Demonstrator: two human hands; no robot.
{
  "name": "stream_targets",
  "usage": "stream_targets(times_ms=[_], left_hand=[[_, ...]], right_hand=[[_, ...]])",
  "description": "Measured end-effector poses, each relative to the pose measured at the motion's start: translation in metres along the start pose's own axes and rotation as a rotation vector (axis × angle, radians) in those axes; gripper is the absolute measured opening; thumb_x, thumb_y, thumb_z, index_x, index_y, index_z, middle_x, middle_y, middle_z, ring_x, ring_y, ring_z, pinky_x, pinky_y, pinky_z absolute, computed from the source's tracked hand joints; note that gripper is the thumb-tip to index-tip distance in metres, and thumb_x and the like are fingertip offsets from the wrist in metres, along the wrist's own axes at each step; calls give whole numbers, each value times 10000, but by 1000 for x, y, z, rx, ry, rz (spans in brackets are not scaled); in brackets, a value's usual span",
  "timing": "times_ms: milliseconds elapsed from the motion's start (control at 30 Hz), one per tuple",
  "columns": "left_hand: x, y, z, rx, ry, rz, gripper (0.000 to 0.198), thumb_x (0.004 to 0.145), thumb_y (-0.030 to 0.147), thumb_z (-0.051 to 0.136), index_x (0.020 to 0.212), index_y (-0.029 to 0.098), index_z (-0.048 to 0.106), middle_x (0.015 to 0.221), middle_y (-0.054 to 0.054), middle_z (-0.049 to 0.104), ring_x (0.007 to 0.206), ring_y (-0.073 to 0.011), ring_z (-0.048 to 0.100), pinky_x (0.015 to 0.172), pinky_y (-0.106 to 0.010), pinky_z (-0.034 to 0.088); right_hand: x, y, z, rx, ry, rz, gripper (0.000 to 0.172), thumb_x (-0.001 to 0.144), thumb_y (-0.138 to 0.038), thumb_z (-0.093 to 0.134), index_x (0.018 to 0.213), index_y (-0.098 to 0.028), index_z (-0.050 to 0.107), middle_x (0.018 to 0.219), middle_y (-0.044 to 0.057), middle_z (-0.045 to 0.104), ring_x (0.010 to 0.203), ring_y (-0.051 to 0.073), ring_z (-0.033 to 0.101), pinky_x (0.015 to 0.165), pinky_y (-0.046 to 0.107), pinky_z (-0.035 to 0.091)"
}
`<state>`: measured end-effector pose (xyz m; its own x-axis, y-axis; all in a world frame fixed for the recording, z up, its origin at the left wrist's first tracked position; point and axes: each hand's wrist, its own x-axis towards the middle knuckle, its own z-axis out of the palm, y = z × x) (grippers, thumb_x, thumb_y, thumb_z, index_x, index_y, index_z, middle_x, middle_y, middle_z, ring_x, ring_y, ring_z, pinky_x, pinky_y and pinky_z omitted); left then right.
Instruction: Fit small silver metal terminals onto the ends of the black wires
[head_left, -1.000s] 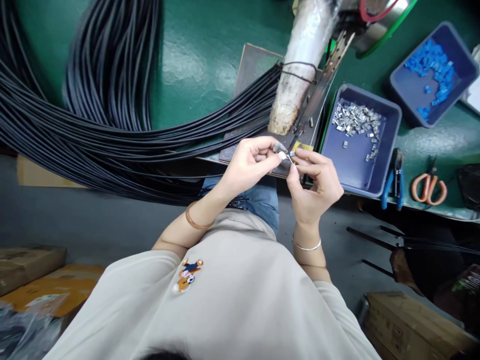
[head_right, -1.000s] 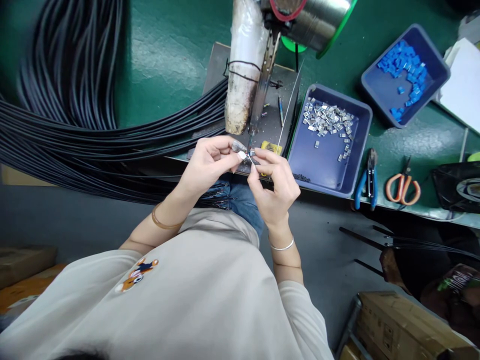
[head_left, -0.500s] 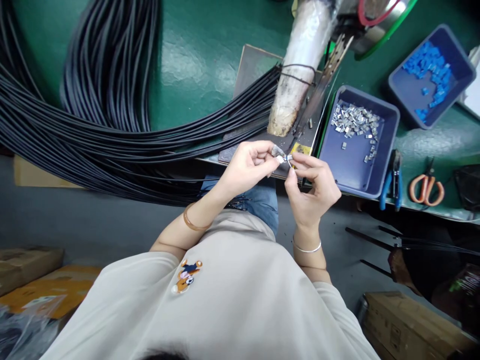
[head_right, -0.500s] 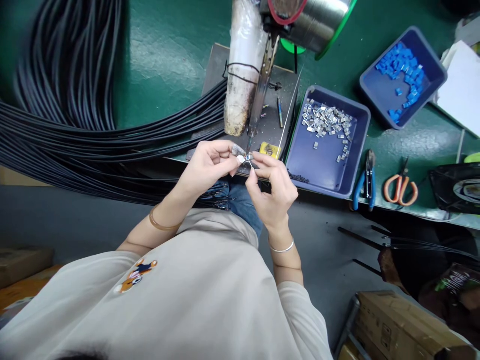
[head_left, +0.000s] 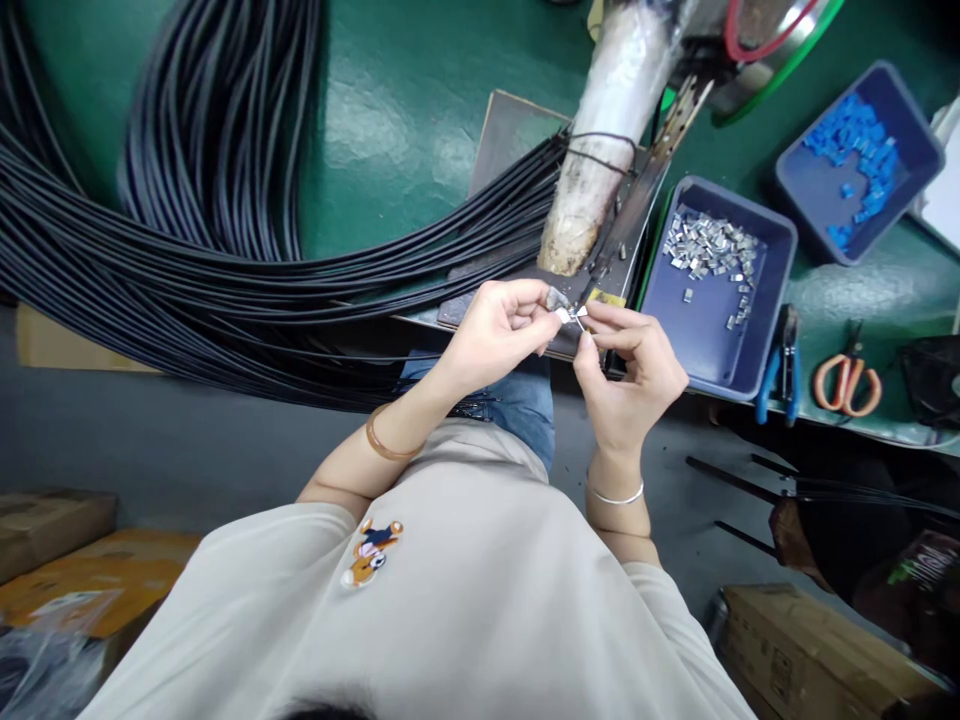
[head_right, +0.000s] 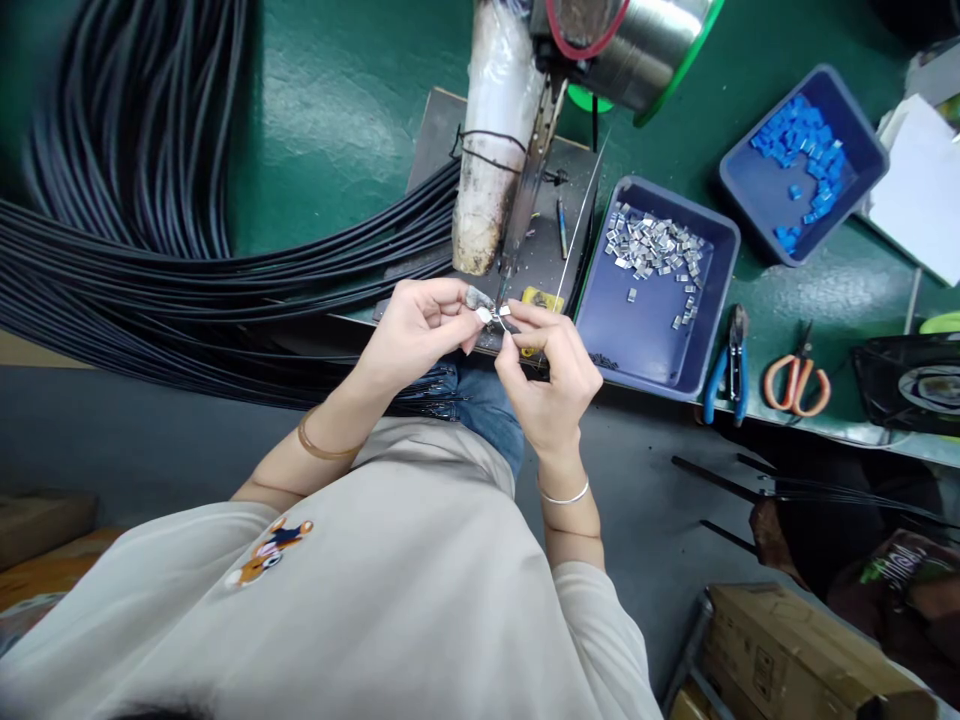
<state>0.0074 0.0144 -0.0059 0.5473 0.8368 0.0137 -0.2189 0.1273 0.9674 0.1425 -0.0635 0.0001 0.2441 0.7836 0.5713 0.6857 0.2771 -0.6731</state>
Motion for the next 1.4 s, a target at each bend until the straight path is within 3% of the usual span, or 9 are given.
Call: stream_targets(times_ms=[467,833,900,1000,1067,1167,1267,1400], left_hand=[[-1,4,2,61,21,34,141,850,124,585,709,132,582,568,29,488,488,-29,436,462,-169,321],[-6,0,-1,133,-22,-38,123,860,184,598,751,127,596,577,26,502,506,-41,471,486,-173,363],[-7,3,-1,142,-30,-48,107,836,158,601,735,125,589,582,24,513,503,-38,465,481,-169,354],[-11,6,-1,174,-47,-68,133,811,145,603,684,120,571,565,30,499,473,-28,407,445,-172,296],[-14,6,-1,199,-64,-62,142,807,161,617,679,115,579,569,32,484,488,-29,389,452,-174,288],[-18,4,0,241,-73,-6,111,808,174,632,721,107,612,634,17,514,570,-47,432,526,-177,355],[-21,1,0,295,-50,66,100,819,175,623,750,104,636,678,2,554,631,-66,474,592,-187,402],[-24,-3,1,321,-14,114,108,840,196,618,778,113,650,693,-3,587,646,-78,504,605,-192,416]], right_hand=[[4,-4,-1,-43,2,-32,113,810,-107,671,823,-209,626,1027,29,748,943,171,731,806,344,649],[-1,-1,-5,-31,-46,-20,95,830,-138,660,821,-212,600,1019,19,747,917,152,733,806,312,631],[-2,-3,-6,8,-21,38,70,857,-171,645,838,-212,592,1002,19,742,903,153,736,755,292,624],[-5,-7,-10,75,75,203,13,921,-231,585,924,-223,576,942,13,733,673,111,714,553,234,554],[-6,-8,-13,36,118,246,66,941,-257,563,986,-226,600,824,-8,710,529,83,643,451,218,463],[-8,-9,-17,-134,17,145,150,913,-260,615,1046,-223,673,718,-32,671,520,73,605,462,214,428],[-9,-10,-15,-254,-94,5,103,876,-221,662,968,-219,708,709,-40,679,547,53,592,535,190,446],[-10,-10,-9,-294,-83,-42,25,862,-210,667,876,-207,687,633,-65,615,486,26,494,535,172,410]])
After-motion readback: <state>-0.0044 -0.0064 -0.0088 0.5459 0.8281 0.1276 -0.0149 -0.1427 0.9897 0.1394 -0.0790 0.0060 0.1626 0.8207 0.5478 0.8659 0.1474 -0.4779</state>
